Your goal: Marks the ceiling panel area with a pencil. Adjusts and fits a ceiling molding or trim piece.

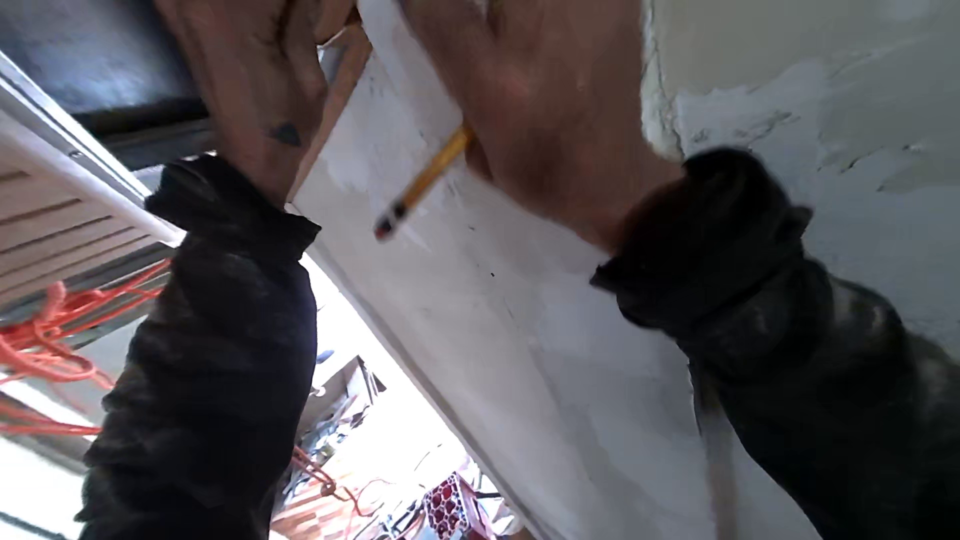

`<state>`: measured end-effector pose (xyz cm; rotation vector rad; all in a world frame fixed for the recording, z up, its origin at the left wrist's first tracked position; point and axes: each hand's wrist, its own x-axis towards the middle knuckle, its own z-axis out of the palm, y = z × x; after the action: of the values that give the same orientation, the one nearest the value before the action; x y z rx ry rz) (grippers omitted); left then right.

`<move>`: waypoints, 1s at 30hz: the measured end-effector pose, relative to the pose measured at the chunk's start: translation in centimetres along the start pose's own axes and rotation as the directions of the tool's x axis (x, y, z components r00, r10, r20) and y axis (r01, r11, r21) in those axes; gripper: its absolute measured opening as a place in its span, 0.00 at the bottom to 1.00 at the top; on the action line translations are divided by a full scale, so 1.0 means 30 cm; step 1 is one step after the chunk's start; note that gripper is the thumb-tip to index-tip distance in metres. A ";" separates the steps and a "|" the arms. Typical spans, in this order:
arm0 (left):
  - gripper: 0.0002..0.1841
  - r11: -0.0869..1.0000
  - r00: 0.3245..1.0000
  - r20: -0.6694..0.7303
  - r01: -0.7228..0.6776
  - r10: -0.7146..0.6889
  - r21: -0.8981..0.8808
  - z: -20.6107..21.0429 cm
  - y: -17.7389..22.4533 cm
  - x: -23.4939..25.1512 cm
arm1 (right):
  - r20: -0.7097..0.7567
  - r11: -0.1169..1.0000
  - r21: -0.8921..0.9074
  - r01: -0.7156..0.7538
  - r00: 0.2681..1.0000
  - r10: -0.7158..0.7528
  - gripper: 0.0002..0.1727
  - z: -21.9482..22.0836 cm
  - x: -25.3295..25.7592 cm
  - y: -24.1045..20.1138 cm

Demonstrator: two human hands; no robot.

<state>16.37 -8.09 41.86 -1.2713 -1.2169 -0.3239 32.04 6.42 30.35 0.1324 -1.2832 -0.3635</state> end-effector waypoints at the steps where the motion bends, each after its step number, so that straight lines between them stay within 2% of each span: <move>1: 0.17 1.000 1.000 -0.002 -0.002 0.002 0.007 -0.001 -0.004 -0.003 | 0.054 0.999 0.039 0.006 0.999 -0.008 0.17 -0.023 -0.031 -0.032; 2: 0.18 1.000 1.000 -0.016 -0.011 0.011 0.023 0.006 -0.019 -0.002 | 0.118 0.993 0.115 -0.023 0.993 0.009 0.19 -0.054 -0.073 -0.070; 4: 0.20 0.998 0.998 -0.046 -0.038 0.040 0.044 0.028 -0.055 0.007 | 0.160 0.957 0.281 -0.067 0.987 0.022 0.17 -0.115 -0.193 -0.147; 6: 0.20 0.998 0.998 -0.046 -0.039 0.042 0.056 0.032 -0.057 0.007 | 0.165 0.923 0.374 -0.094 0.986 0.033 0.17 -0.173 -0.323 -0.204; 9: 0.19 0.997 0.997 -0.061 -0.045 0.049 0.058 0.030 -0.054 0.006 | 0.166 0.865 0.466 -0.187 0.978 0.123 0.18 -0.227 -0.472 -0.243; 12: 0.18 0.995 0.992 -0.103 -0.061 0.069 0.079 0.036 -0.042 0.003 | 0.177 0.869 0.439 -0.230 0.970 0.167 0.19 -0.230 -0.578 -0.261; 16: 0.17 0.996 0.988 -0.133 -0.069 0.077 0.064 0.039 -0.045 -0.001 | 0.200 0.893 0.399 -0.208 0.970 0.136 0.19 -0.227 -0.669 -0.262; 22: 0.16 0.994 0.986 -0.130 -0.107 0.108 0.010 0.036 -0.057 -0.002 | 0.203 0.847 0.483 -0.222 0.969 0.138 0.19 -0.244 -0.689 -0.256; 27: 0.16 0.991 0.982 -0.129 -0.137 0.135 -0.008 0.029 -0.052 0.004 | 0.232 0.881 0.403 -0.248 0.959 0.164 0.17 -0.240 -0.689 -0.269; 30: 0.17 0.994 0.991 -0.081 -0.110 0.110 -0.006 0.020 -0.060 0.007 | 0.255 0.879 0.387 -0.279 0.948 0.189 0.17 -0.245 -0.685 -0.274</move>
<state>14.77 -8.12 42.92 -1.3169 -1.0739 -0.2985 32.62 4.89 7.10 0.3053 -1.5569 0.1201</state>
